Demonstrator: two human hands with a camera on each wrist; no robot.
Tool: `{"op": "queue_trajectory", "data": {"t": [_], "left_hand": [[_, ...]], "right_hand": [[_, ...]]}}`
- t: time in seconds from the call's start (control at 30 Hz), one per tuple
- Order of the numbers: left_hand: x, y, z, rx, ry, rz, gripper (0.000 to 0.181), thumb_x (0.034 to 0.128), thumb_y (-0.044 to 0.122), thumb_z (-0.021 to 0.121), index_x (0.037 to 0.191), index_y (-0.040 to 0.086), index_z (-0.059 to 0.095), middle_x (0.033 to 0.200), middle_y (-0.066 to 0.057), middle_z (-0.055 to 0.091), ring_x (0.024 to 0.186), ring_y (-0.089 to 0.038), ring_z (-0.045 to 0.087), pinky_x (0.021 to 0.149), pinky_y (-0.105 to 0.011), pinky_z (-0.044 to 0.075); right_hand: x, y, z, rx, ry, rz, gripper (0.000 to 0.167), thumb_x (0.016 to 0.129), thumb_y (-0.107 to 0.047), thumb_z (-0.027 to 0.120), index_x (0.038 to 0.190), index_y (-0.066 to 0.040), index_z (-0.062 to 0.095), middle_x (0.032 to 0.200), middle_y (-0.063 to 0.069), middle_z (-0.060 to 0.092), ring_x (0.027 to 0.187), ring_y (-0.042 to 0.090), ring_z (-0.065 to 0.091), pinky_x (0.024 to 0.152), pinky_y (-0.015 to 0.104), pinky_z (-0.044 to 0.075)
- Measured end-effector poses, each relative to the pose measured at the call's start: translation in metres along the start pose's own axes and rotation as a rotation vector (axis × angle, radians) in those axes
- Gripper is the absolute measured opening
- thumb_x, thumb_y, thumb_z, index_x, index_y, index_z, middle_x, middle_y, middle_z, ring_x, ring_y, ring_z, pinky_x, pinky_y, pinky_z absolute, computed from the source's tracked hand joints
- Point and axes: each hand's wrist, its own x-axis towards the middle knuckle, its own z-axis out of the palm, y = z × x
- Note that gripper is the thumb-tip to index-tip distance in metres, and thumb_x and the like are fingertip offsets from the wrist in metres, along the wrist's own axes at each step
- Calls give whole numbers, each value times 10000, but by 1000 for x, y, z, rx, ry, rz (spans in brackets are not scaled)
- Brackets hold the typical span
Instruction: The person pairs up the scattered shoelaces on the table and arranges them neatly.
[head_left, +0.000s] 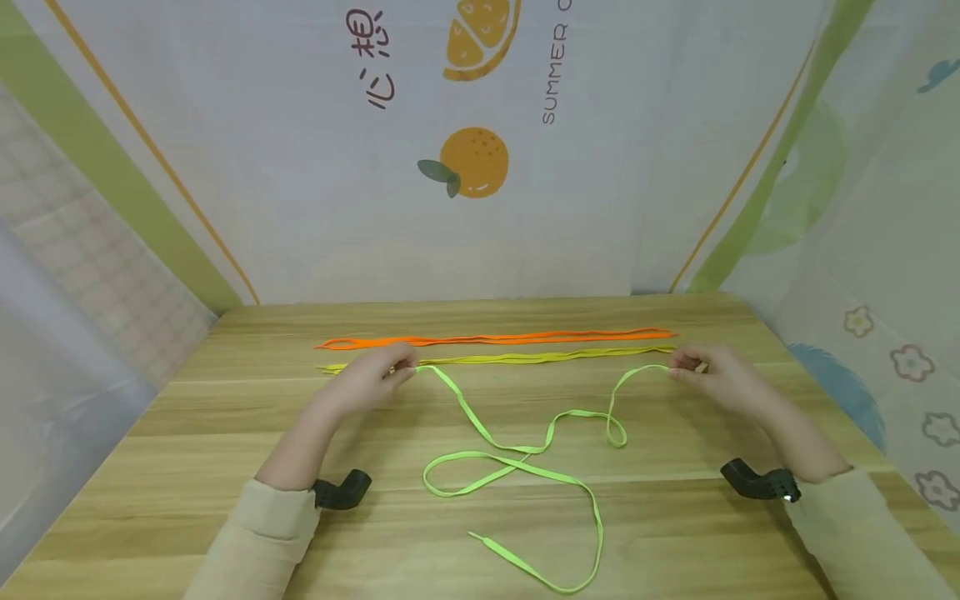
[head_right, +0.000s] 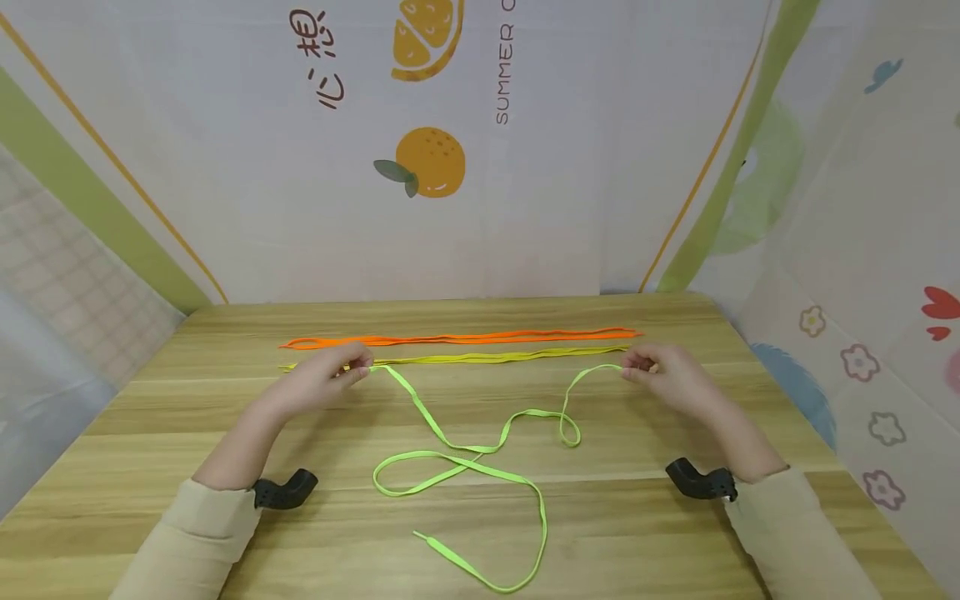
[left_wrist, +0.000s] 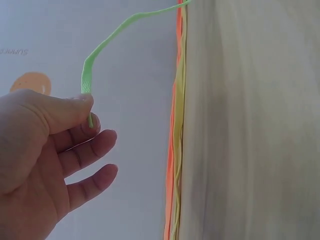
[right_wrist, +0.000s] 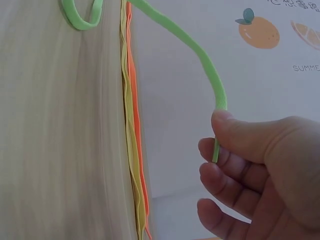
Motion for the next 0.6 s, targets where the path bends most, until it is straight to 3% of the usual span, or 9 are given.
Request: {"op": "queue_trajectory", "data": {"t": [0.17, 0.43, 0.6], "left_hand": [[-11, -11, -11, 13, 31, -26, 52, 956, 77, 585, 954, 26, 579, 847, -2, 531, 734, -178, 478, 664, -345, 405], [-26, -25, -30, 16, 41, -41, 21, 944, 27, 583, 938, 12, 596, 871, -44, 565, 817, -211, 505, 729, -394, 430], [-31, -29, -42, -3, 26, -88, 52, 945, 10, 571, 974, 15, 614, 912, -78, 596, 876, -244, 535, 779, -446, 450]], "right_hand": [[0, 6, -4, -9, 2, 7, 144, 946, -160, 624, 967, -21, 658, 888, 34, 606, 824, 195, 531, 663, 327, 464], [-3, 13, -12, -12, 9, 45, 191, 966, -195, 597, 1016, -18, 649, 922, 51, 622, 869, 224, 550, 698, 336, 470], [-4, 18, -16, -10, 34, 52, 182, 963, -174, 600, 1012, -5, 648, 914, 62, 617, 858, 208, 539, 698, 335, 463]]}}
